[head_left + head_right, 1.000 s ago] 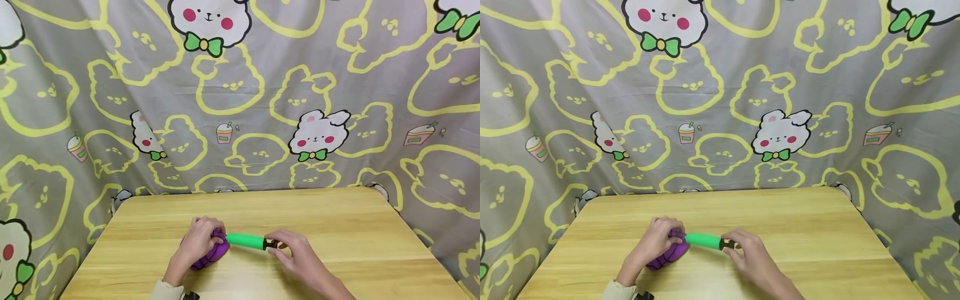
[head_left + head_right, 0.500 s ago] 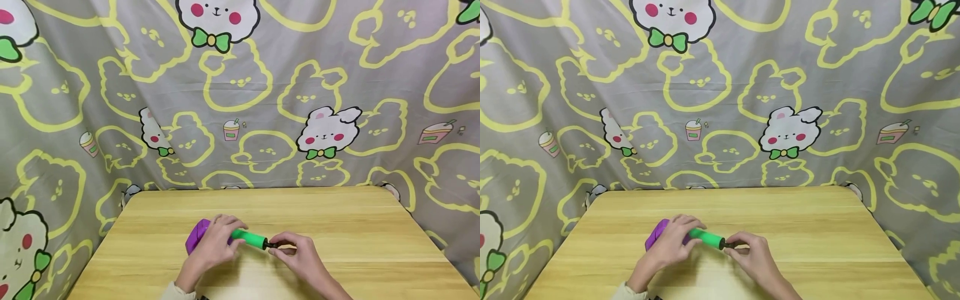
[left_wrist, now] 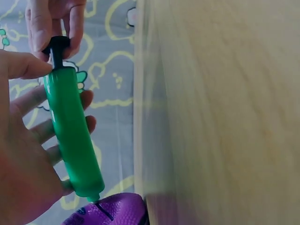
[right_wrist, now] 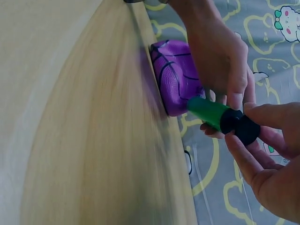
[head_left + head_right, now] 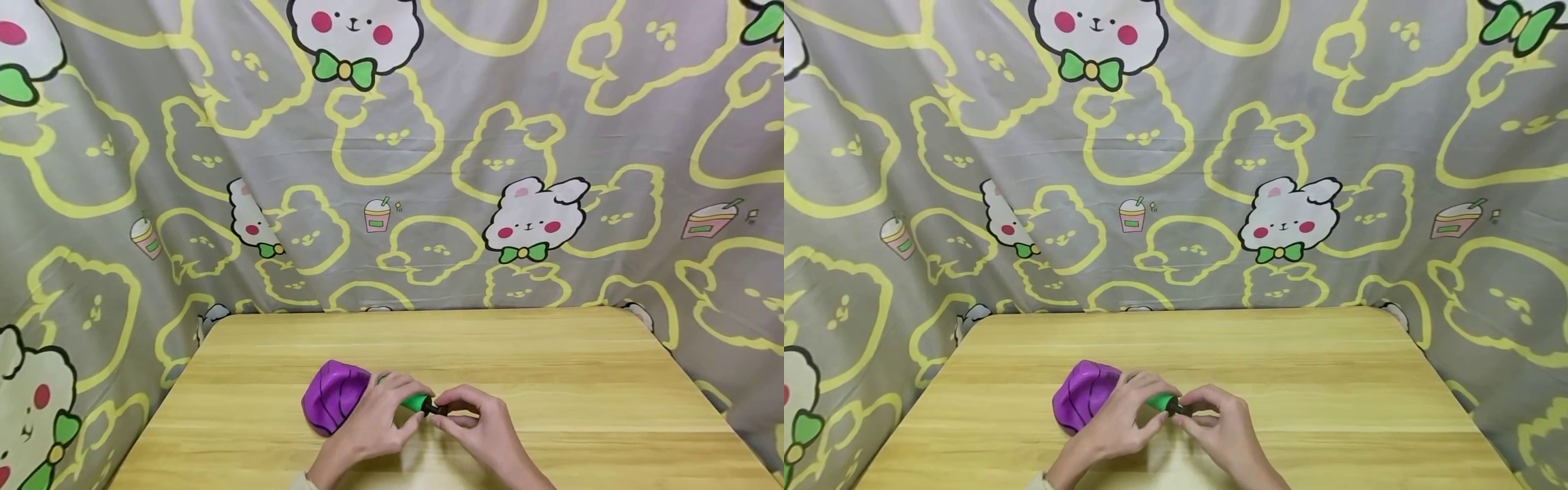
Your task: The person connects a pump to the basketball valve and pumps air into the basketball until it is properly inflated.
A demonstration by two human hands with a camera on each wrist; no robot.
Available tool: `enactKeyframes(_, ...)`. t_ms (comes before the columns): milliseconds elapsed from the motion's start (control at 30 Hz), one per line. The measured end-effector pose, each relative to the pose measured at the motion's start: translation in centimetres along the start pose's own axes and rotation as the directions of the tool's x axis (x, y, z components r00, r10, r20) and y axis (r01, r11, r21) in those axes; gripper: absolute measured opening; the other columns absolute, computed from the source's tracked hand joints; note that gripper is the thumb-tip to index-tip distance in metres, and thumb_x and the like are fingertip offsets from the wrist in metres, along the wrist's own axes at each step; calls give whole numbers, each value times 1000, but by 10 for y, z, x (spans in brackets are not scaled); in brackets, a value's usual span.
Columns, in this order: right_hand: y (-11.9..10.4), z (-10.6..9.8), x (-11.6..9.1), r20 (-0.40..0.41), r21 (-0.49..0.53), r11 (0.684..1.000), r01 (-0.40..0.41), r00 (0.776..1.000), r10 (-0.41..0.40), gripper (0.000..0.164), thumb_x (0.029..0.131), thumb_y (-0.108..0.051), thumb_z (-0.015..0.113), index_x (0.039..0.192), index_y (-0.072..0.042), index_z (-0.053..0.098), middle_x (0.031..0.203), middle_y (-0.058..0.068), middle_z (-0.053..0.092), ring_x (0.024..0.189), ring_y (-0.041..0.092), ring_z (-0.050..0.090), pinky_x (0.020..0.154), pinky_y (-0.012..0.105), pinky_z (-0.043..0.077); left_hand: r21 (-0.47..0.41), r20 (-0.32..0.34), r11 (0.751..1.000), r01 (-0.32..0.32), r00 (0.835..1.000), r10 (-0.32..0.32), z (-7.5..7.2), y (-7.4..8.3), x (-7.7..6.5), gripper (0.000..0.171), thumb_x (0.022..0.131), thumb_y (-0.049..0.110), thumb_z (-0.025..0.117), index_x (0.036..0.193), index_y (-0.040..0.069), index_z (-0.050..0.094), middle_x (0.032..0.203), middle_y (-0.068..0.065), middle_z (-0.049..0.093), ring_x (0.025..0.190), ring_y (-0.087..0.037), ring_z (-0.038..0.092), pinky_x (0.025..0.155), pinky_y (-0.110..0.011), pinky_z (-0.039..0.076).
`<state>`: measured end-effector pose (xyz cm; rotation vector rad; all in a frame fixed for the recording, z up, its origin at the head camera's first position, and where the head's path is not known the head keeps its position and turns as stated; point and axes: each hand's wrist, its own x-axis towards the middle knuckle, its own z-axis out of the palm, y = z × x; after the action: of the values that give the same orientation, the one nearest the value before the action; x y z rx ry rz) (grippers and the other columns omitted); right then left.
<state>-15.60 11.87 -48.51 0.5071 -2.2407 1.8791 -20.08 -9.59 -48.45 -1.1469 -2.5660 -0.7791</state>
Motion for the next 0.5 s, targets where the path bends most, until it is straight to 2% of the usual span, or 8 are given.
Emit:
enactKeyframes(133, -3, 3, -2, -10, 12, 999, -30, 1000, 30, 21, 82, -5, 85, 99, -4, 73, 102, 12, 72, 90, 19, 73, 77, 32, 59, -20, 18, 1000, 2, 1000, -1, -1, -1, -2, 31, 92, 28, 66, 123, 29, 68, 117, 16, 65, 118, -10, 57, 105, -59, 36)
enactKeyframes(333, -9, 6, -3, 4, 29, 997, -75, 997, 75, 21, 83, -6, 85, 101, -6, 72, 104, 12, 72, 90, 22, 74, 77, 32, 59, -103, -3, 995, -5, 1000, 4, -1, -4, -4, 34, 88, 23, 69, 121, 30, 66, 115, 18, 65, 117, -8, 57, 105, -59, 34)
enactKeyframes(500, -13, 5, -3, 15, 34, 996, -81, 997, 81, 21, 84, -9, 85, 101, -7, 72, 105, 11, 72, 90, 23, 74, 77, 32, 59, -154, -14, 988, -25, 1000, 23, -1, -7, -5, 34, 90, 22, 67, 123, 29, 64, 117, 17, 66, 117, -7, 58, 106, -58, 34)
